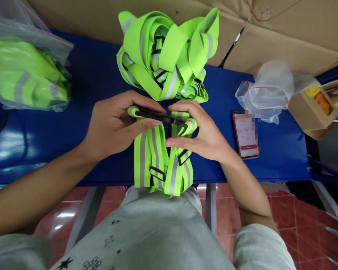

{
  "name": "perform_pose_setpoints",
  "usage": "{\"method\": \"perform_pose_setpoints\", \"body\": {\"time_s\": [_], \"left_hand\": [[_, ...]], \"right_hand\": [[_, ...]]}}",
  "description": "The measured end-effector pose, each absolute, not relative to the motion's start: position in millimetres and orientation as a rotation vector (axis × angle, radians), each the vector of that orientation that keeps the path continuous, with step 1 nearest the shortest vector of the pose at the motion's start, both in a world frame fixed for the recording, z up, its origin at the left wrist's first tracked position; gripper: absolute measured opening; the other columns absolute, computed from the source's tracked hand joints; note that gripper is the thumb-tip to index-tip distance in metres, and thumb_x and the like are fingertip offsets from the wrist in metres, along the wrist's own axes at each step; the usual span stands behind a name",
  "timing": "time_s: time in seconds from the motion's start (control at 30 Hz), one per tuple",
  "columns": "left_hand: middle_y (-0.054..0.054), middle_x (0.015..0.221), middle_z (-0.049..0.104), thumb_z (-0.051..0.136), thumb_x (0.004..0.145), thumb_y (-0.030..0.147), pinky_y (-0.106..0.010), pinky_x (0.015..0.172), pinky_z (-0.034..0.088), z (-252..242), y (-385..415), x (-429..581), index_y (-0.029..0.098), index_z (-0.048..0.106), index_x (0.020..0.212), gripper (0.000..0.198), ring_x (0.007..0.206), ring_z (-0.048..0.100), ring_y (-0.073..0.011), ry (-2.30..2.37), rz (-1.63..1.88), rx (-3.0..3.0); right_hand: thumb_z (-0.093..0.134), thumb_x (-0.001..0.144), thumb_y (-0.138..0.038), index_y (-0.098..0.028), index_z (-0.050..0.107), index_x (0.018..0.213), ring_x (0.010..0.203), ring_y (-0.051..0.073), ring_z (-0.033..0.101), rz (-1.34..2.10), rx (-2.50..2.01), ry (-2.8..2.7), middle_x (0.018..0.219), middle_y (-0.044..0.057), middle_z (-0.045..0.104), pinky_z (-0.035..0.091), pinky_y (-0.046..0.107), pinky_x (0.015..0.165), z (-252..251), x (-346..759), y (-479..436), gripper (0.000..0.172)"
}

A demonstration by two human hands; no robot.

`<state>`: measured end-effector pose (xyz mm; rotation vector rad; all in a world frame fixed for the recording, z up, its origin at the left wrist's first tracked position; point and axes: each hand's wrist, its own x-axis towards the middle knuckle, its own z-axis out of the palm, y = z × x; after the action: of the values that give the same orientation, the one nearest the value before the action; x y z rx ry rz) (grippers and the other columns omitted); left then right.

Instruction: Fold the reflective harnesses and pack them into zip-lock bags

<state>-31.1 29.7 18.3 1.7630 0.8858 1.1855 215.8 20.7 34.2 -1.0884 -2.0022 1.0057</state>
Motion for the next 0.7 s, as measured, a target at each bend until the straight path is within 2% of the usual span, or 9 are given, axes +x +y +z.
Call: {"method": "perform_pose_setpoints", "body": {"time_s": [0.13, 0.23, 0.33, 0.4, 0.5, 0.57, 0.7], "left_hand": [[0.0, 0.098, 0.081, 0.09, 0.089, 0.039, -0.034, 0.081, 0.054, 17, 30, -31, 0.026, 0.081, 0.101, 0.021, 0.09, 0.074, -0.0181, 0.918, 1.269, 1.734], [0.002, 0.085, 0.076, 0.093, 0.083, 0.047, -0.031, 0.063, 0.05, 16, 31, -29, 0.027, 0.079, 0.093, 0.026, 0.073, 0.069, -0.0158, 0.965, 1.262, 1.588], [0.004, 0.082, 0.074, 0.096, 0.079, 0.046, -0.028, 0.06, 0.054, 13, 29, -26, 0.026, 0.076, 0.088, 0.03, 0.07, 0.07, -0.015, 0.901, 1.202, 1.324], [0.003, 0.089, 0.078, 0.093, 0.083, 0.045, -0.029, 0.069, 0.062, 12, 27, -23, 0.026, 0.077, 0.094, 0.027, 0.08, 0.076, -0.0188, 0.846, 1.051, 1.106], [-0.001, 0.093, 0.081, 0.089, 0.088, 0.045, -0.034, 0.075, 0.066, 13, 23, -20, 0.024, 0.079, 0.105, 0.028, 0.089, 0.08, -0.0249, 0.79, 0.859, 0.872], [-0.002, 0.095, 0.081, 0.091, 0.086, 0.042, -0.034, 0.076, 0.067, 14, 23, -19, 0.024, 0.078, 0.108, 0.031, 0.09, 0.08, -0.0258, 0.778, 0.834, 0.824], [-0.003, 0.107, 0.082, 0.098, 0.078, 0.038, -0.036, 0.085, 0.066, 13, 23, -18, 0.024, 0.078, 0.115, 0.045, 0.099, 0.08, -0.0267, 0.755, 0.825, 0.831]], "right_hand": [[0.084, 0.078, -0.075, -0.029, 0.066, 0.142, 0.143, 0.034, 0.061, 1.114, -1.005, -2.021, 0.148, 0.006, 0.067, 0.047, 0.052, 0.126, 38, 221, 24, 0.081], [0.081, 0.085, -0.071, -0.032, 0.066, 0.143, 0.141, 0.031, 0.062, 1.176, -0.936, -1.957, 0.149, 0.003, 0.067, 0.049, 0.049, 0.124, 37, 221, 22, 0.072], [0.084, 0.087, -0.062, -0.029, 0.075, 0.123, 0.114, 0.026, 0.073, 1.147, -1.035, -1.831, 0.122, 0.002, 0.078, 0.059, 0.044, 0.106, 32, 214, 18, 0.05], [0.083, 0.09, -0.057, -0.028, 0.079, 0.107, 0.093, 0.023, 0.073, 1.128, -1.17, -1.714, 0.099, 0.001, 0.078, 0.062, 0.04, 0.09, 28, 208, 15, 0.035], [0.08, 0.093, -0.054, -0.027, 0.08, 0.096, 0.082, 0.022, 0.07, 1.151, -1.266, -1.574, 0.086, 0.001, 0.075, 0.06, 0.037, 0.075, 25, 203, 14, 0.027], [0.082, 0.092, -0.053, -0.027, 0.08, 0.095, 0.085, 0.023, 0.07, 1.157, -1.281, -1.538, 0.088, 0.001, 0.075, 0.061, 0.038, 0.079, 23, 203, 15, 0.026], [0.09, 0.085, -0.048, -0.029, 0.078, 0.11, 0.11, 0.024, 0.072, 1.242, -1.255, -1.457, 0.112, 0.0, 0.077, 0.06, 0.041, 0.105, 24, 205, 19, 0.034]]}}
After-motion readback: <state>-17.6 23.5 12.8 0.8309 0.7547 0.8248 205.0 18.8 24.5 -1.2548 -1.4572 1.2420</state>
